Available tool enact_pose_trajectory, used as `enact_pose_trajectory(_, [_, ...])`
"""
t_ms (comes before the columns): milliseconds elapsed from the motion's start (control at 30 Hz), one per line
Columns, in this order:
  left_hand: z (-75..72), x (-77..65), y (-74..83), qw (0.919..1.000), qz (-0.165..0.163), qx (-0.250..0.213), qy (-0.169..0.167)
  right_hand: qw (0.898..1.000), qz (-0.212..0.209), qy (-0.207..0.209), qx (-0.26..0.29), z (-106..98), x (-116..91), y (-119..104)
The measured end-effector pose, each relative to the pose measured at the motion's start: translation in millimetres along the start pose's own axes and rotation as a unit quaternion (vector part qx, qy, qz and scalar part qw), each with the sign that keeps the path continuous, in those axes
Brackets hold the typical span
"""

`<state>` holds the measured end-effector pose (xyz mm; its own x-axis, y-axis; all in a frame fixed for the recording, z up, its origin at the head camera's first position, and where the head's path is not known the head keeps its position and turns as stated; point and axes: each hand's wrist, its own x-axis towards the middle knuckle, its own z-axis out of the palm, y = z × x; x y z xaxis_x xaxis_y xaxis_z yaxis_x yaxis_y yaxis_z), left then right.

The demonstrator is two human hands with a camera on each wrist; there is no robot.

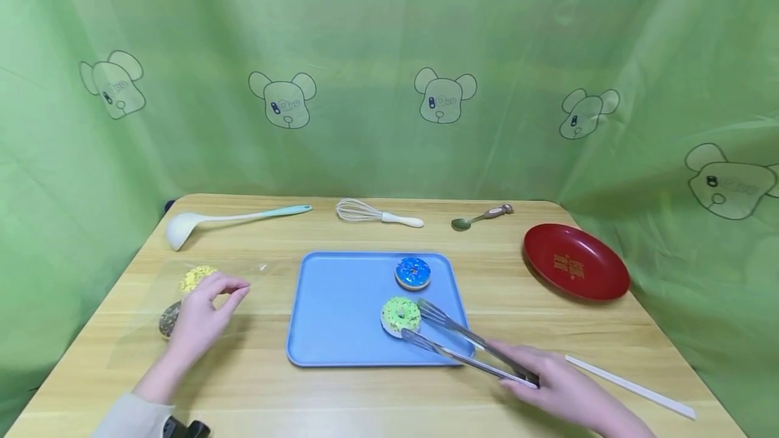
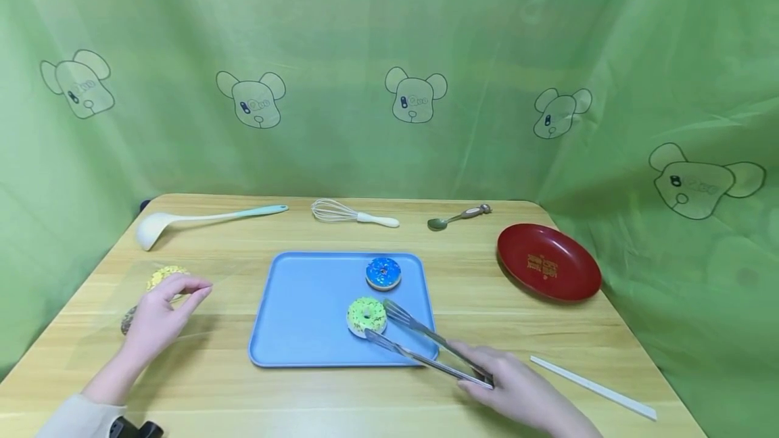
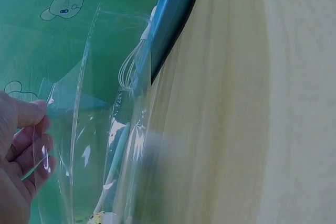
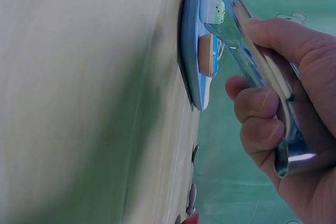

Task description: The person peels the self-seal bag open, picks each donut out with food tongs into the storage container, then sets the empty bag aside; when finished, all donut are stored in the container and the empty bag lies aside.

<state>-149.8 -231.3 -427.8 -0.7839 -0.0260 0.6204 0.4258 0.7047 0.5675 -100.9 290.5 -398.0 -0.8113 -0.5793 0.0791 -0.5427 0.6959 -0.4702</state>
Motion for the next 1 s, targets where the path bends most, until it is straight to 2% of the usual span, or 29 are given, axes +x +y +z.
enact_pose_trajectory(367, [2.1, -1.2, -2.3, 1.0000, 0.007, -0.002, 0.004, 0.996, 0.071, -0.043, 0.018, -4.2, -2.4, 1.9])
enact_pose_trajectory(467, [1.8, -0.4, -1.8, 1.0000, 0.006, 0.001, 0.007, 0.998, 0.056, -0.035, 0.022, -5.5, -3.3, 3.8])
enact_pose_trajectory(633, [1.7, 0.7, -0.7, 0.9999, 0.010, 0.001, 0.007, 0.999, 0.015, 0.012, 0.027, -10.2, -8.3, 5.7])
enact_pose_trajectory(733, [1.5, 0.4, -0.4, 0.9999, 0.012, 0.002, 0.007, 0.999, 0.005, 0.031, 0.028, -13.8, -8.0, 4.3])
enact_pose_trajectory(867, [0.6, -0.8, 0.6, 0.9998, 0.018, 0.006, 0.010, 0.999, 0.004, 0.048, 0.014, -14.1, 1.5, -2.7])
enact_pose_trajectory(1000, [0.4, -1.3, 2.4, 0.9994, 0.027, 0.012, 0.015, 0.999, 0.003, 0.047, 0.010, -10.3, 20.5, -14.8])
